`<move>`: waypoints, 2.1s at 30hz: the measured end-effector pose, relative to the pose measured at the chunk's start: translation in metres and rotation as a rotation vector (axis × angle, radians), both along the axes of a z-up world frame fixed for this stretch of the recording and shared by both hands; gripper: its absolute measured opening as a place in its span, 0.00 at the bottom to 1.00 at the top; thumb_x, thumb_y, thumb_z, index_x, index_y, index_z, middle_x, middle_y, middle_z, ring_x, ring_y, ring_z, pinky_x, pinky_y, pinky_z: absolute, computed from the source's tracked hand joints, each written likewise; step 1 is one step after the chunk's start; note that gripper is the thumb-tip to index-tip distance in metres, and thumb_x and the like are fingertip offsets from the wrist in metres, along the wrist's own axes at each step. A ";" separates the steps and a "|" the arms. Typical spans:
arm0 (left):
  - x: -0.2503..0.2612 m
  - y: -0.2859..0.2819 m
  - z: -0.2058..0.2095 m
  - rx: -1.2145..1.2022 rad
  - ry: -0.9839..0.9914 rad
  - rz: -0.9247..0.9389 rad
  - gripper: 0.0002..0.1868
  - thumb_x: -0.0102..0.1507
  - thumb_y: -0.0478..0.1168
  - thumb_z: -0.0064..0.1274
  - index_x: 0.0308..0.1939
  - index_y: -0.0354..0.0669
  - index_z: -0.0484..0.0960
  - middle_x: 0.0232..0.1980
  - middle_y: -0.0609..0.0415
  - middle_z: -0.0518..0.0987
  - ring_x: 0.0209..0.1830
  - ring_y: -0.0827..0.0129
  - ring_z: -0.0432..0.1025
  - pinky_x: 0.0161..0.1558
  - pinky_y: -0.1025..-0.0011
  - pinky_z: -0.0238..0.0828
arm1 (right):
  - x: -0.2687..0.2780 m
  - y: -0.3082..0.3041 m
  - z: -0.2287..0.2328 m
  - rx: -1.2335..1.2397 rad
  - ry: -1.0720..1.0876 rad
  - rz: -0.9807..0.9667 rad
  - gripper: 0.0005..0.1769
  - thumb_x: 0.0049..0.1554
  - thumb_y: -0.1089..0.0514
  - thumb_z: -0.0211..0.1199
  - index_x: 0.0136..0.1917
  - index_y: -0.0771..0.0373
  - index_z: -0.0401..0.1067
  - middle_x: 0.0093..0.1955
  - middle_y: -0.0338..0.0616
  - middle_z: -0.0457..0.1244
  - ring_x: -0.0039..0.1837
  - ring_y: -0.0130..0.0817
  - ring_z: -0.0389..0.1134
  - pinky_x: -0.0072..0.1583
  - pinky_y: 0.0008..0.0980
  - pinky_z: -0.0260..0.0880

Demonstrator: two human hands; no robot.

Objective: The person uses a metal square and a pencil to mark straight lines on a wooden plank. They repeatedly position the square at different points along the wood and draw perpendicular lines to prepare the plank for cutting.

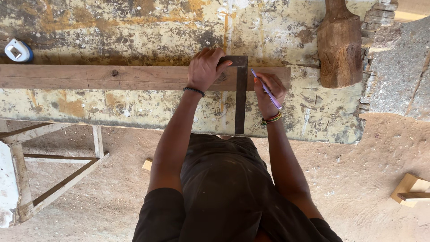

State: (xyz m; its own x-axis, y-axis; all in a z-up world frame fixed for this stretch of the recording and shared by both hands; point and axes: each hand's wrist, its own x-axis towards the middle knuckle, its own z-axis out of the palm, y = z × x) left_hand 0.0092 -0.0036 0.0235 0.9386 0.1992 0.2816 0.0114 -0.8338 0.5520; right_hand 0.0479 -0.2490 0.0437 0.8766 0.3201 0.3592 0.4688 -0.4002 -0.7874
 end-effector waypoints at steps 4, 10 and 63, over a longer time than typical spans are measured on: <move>0.001 0.000 -0.001 0.012 -0.020 -0.004 0.18 0.61 0.53 0.65 0.36 0.49 0.74 0.29 0.60 0.79 0.32 0.69 0.74 0.32 0.66 0.75 | 0.001 0.007 0.012 -0.007 0.004 0.018 0.07 0.58 0.68 0.71 0.51 0.68 0.80 0.47 0.50 0.72 0.44 0.34 0.76 0.43 0.27 0.76; 0.003 0.001 -0.018 0.017 -0.017 -0.011 0.18 0.63 0.54 0.63 0.36 0.49 0.74 0.30 0.61 0.79 0.31 0.71 0.74 0.33 0.69 0.76 | 0.001 0.012 0.012 -0.078 -0.017 0.031 0.07 0.58 0.67 0.70 0.51 0.67 0.80 0.46 0.50 0.72 0.43 0.34 0.75 0.41 0.26 0.75; -0.001 0.000 -0.008 0.006 0.020 0.003 0.19 0.63 0.54 0.63 0.34 0.47 0.74 0.30 0.59 0.79 0.33 0.68 0.74 0.35 0.65 0.76 | -0.037 -0.017 -0.007 -0.076 -0.109 0.110 0.04 0.58 0.69 0.69 0.48 0.66 0.79 0.44 0.49 0.72 0.42 0.33 0.75 0.43 0.27 0.78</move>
